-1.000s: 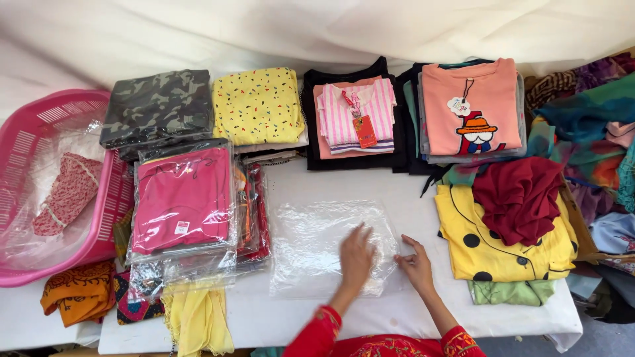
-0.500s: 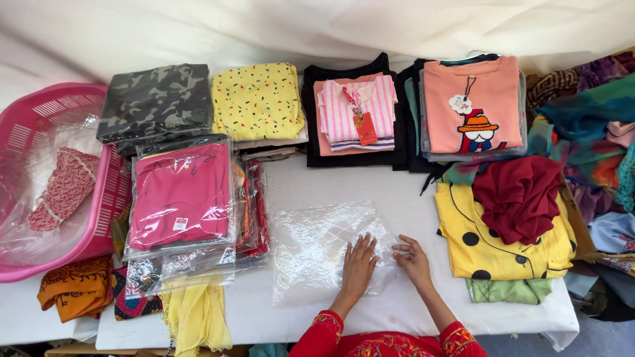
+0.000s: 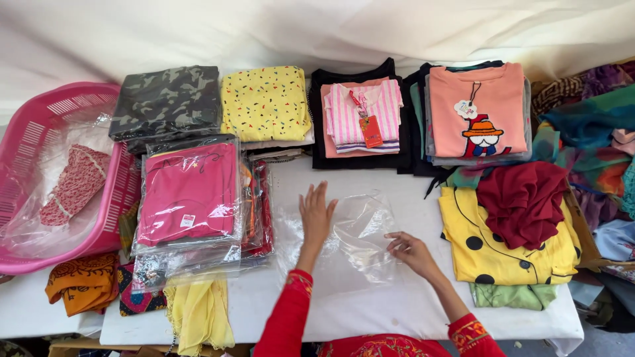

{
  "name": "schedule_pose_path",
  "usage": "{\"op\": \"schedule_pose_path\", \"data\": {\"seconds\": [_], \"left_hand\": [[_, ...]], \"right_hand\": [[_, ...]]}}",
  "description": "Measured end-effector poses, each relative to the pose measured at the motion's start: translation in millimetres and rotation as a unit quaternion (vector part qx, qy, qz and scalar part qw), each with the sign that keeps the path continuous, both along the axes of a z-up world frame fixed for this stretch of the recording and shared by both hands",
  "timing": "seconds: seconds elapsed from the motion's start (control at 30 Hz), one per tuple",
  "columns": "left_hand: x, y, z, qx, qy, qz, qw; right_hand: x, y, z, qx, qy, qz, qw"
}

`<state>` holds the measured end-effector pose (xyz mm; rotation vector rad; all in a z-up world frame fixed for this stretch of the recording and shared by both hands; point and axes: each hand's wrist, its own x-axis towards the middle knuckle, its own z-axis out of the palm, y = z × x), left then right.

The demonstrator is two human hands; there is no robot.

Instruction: The person folds various t-shirts and places them into clear plastic bags on a white table. They handle a black t-shirt, a pink t-shirt, and a peach t-shirt, folding each one before sealing it inside a bag and stacking the packaged items.

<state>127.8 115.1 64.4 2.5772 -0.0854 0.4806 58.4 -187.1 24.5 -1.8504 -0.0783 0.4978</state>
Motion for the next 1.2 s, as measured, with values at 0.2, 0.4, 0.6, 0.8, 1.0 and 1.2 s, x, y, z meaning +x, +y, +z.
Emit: {"op": "schedule_pose_path", "data": {"seconds": [0.2,0.4,0.6,0.8,1.0,1.2], "left_hand": [[27.1,24.2,78.0,-0.036,0.152,-0.057,0.986],[-8.9,13.1,107.8,-0.161,0.130,-0.188,0.960],[-2.3,18.2,66.6,-0.251,0.221,-0.120,0.935],[-43.0,12.4,120.5,-0.188,-0.077,-0.056,0.977],[-115.6,33.1,51.3,-0.018,-0.292,-0.155,0.944],[-171.2,49.3,-41.1,0.102,-0.052,-0.245,0.963]], "right_hand": [[5.4,-1.5,120.3,-0.176,-0.329,-0.037,0.927],[15.4,0.0,165.6,-0.216,-0.469,-0.118,0.848],[28.7,7.5,172.3,-0.227,-0.536,-0.090,0.808],[29.9,-0.7,175.5,-0.231,-0.630,-0.130,0.730],[14.8,-36.6,82.2,-0.265,-0.727,-0.066,0.630],[-16.4,-35.4,24.5,-0.421,-0.611,0.141,0.655]]}}
